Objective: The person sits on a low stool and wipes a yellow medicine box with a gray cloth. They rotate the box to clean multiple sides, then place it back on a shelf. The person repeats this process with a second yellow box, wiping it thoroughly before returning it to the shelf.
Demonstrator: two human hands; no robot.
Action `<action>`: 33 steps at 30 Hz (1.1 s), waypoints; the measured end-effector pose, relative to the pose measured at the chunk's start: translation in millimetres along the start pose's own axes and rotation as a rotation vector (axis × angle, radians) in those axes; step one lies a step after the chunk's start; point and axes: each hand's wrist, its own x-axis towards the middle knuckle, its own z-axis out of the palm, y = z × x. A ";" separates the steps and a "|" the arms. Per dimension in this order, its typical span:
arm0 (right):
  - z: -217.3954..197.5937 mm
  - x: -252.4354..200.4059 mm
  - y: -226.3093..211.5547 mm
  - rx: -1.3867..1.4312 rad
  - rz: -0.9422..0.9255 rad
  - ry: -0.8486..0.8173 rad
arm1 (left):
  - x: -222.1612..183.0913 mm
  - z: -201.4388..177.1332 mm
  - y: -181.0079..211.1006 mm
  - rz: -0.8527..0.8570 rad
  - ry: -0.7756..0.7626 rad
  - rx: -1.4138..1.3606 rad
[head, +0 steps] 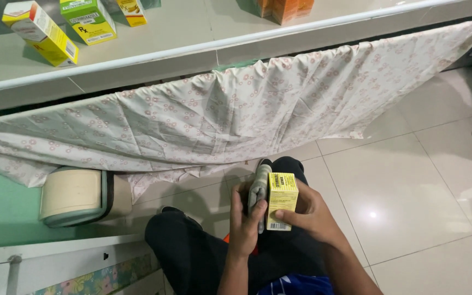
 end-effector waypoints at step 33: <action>7.5 10.3 -17.3 -0.253 -0.047 -0.108 | -2.9 -2.7 -1.4 0.082 0.089 -0.034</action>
